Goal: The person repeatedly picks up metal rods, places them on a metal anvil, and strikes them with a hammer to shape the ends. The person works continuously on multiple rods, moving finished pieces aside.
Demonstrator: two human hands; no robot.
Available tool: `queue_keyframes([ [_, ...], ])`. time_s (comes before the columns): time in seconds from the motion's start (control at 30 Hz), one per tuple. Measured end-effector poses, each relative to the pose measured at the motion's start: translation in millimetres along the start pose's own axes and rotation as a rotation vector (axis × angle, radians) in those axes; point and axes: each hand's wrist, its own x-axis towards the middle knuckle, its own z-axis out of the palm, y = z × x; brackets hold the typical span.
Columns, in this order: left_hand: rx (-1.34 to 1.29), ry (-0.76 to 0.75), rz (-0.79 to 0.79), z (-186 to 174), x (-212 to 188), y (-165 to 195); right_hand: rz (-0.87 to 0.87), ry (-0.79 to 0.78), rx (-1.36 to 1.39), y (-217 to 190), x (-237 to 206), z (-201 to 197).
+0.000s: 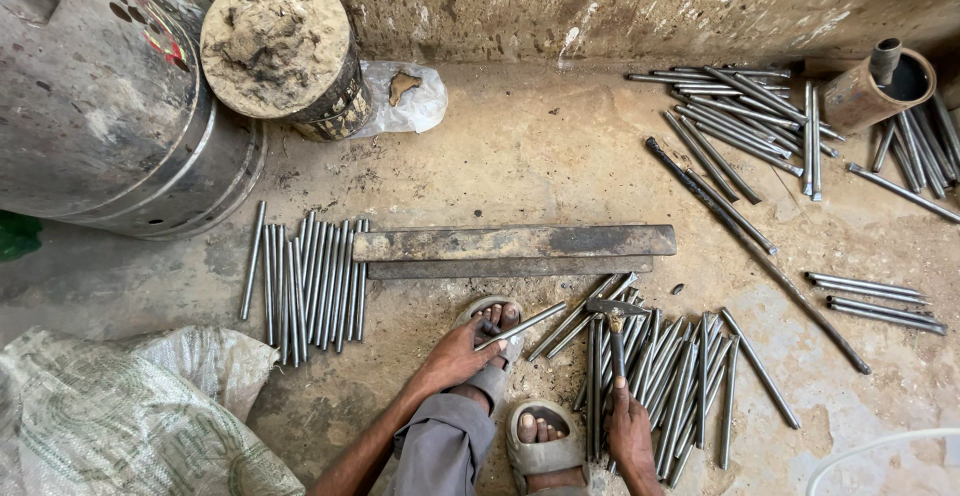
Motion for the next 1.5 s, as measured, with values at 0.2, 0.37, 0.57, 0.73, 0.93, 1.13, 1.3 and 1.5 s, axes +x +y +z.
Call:
queue_keyframes([
  [0.2, -0.083, 0.005, -0.039, 4.2, 1.7, -5.0, -0.026, -0.050, 0.112, 0.9, -0.8, -1.0],
  [0.37, -0.175, -0.061, -0.092, 3.1, -0.4, -11.5, 0.020, -0.066, 0.141, 1.7, 1.0, -2.8],
  [0.57, -0.122, -0.063, 0.152, -1.2, 3.1, -8.8, 0.036, -0.066, 0.154, 1.1, 1.9, -5.1],
  [0.73, -0.235, -0.180, 0.099, -9.9, 28.2, 23.4, 0.107, -0.088, 0.206, -3.1, -2.2, -8.1],
  [0.93, -0.088, -0.068, 0.103, -18.9, 52.5, 51.4, 0.164, -0.126, 0.316, -6.5, -5.3, -11.1],
  [1.13, 0.066, -0.145, -0.036, -12.4, 62.9, 49.7, 0.169, -0.157, 0.360, -3.0, -2.7, -11.2],
  [1.3, 0.172, -0.079, 0.101, -7.5, 64.3, 49.7, 0.186, -0.168, 0.386, -1.8, -2.3, -11.8],
  [1.5, 0.136, -0.093, 0.078, -4.0, 64.0, 48.1, 0.198, -0.174, 0.377, -5.5, -2.9, -11.6],
])
